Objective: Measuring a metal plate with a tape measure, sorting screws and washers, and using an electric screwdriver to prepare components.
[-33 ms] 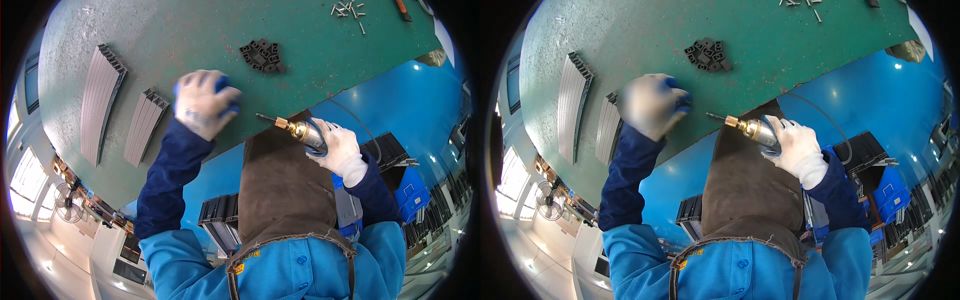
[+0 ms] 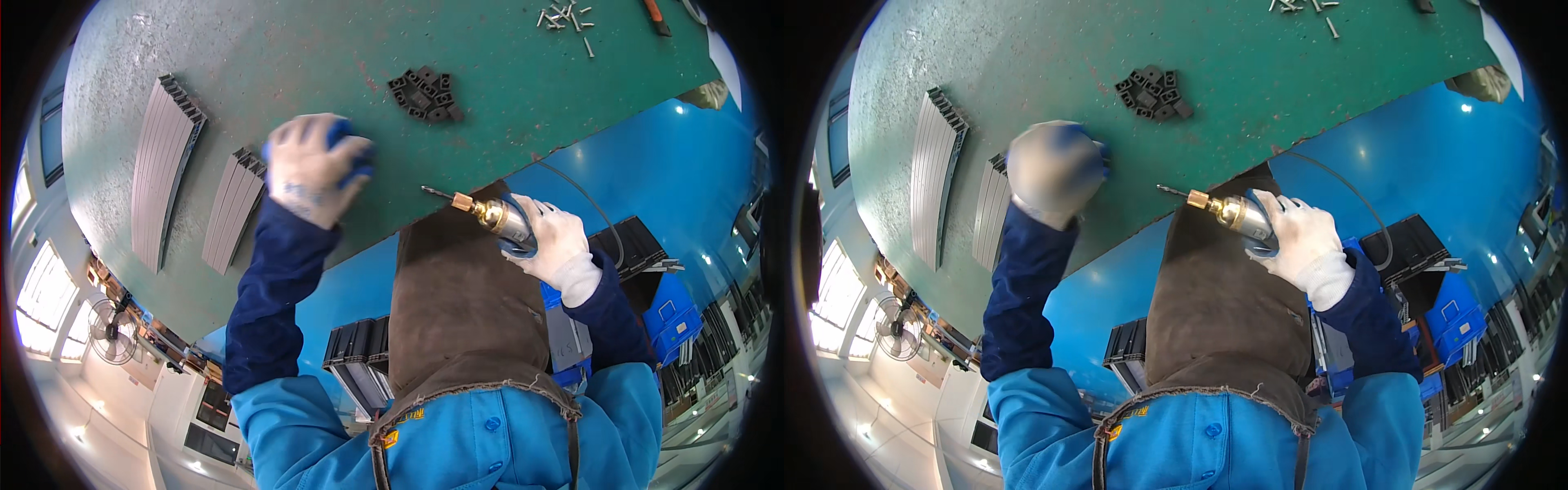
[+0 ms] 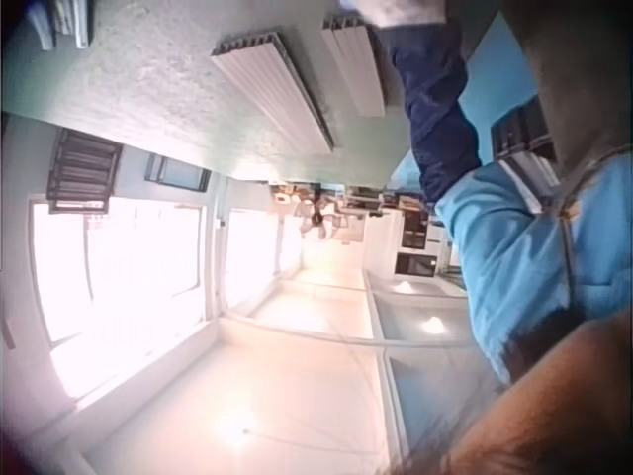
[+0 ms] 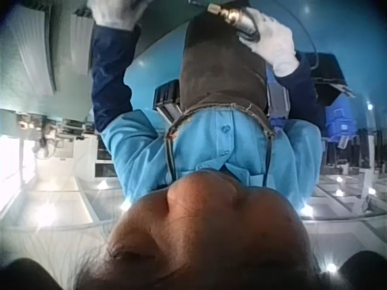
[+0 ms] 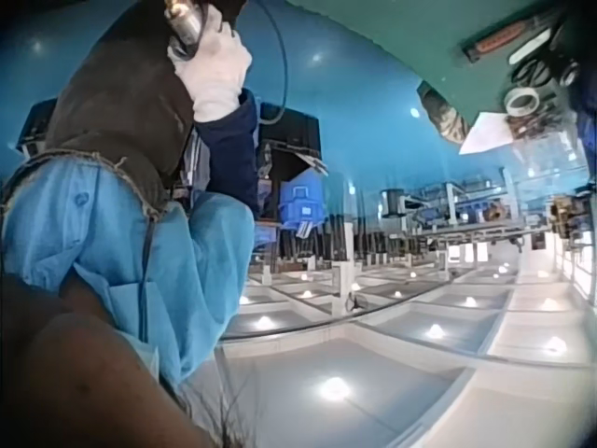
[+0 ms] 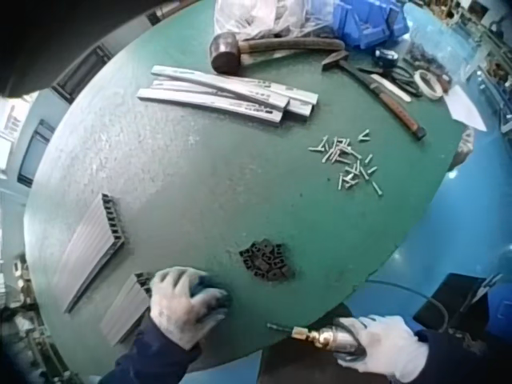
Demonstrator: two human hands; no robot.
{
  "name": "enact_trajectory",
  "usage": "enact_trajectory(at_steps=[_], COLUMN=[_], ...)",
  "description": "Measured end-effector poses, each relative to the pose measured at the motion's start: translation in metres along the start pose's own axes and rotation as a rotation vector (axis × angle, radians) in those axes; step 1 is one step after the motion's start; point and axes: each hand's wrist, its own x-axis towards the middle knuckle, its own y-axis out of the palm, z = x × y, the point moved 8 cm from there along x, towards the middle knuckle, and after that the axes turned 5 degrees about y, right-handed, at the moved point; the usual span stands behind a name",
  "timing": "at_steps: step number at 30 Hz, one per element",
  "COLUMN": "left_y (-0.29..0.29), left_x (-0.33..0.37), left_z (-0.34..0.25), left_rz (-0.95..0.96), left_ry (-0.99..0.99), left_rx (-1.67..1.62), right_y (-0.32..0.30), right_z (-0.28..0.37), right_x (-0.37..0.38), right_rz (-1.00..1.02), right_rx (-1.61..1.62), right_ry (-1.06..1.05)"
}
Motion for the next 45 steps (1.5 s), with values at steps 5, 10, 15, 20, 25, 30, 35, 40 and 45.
enact_trajectory(at_steps=[5,10,15,20,25,30,35,40,45], left_y=[-0.018,0.014,0.031,0.009,-0.009,-0.017,-0.028,-0.033,-0.032], left_x=[0.001,0.065,0.106,0.164,0.230,0.235,0.192,0.155,0.123], left_z=[0.005,-0.056,-0.060,-0.099,-0.133,-0.135,-0.135,-0.112,-0.094], left_rz=[-0.207,-0.492,-0.652,-0.667,-0.591,-0.527,-0.467,-0.544,-0.573], left_ry=[-0.223,-0.315,-0.504,-0.193,0.095,0.075,0.100,0.073,0.042], left_rx=[0.040,-0.162,-0.071,0.096,0.312,0.174,-0.207,-0.492,-0.524], right_y=[-0.008,-0.020,-0.023,-0.037,-0.052,-0.070,-0.086,-0.076,-0.066], right_z=[-0.028,-0.055,-0.090,-0.125,-0.148,-0.151,-0.131,-0.104,-0.079], right_x=[-0.003,-0.008,-0.014,-0.015,-0.015,-0.012,-0.013,-0.011,-0.012], right_rz=[-0.006,0.024,-0.028,-0.133,-0.214,-0.287,-0.312,-0.280,-0.255], right_rx=[0.129,0.334,0.578,0.705,0.772,0.792,0.709,0.678,0.632], right_ry=[0.052,0.161,0.234,0.256,0.225,0.203,0.148,0.087,0.057])
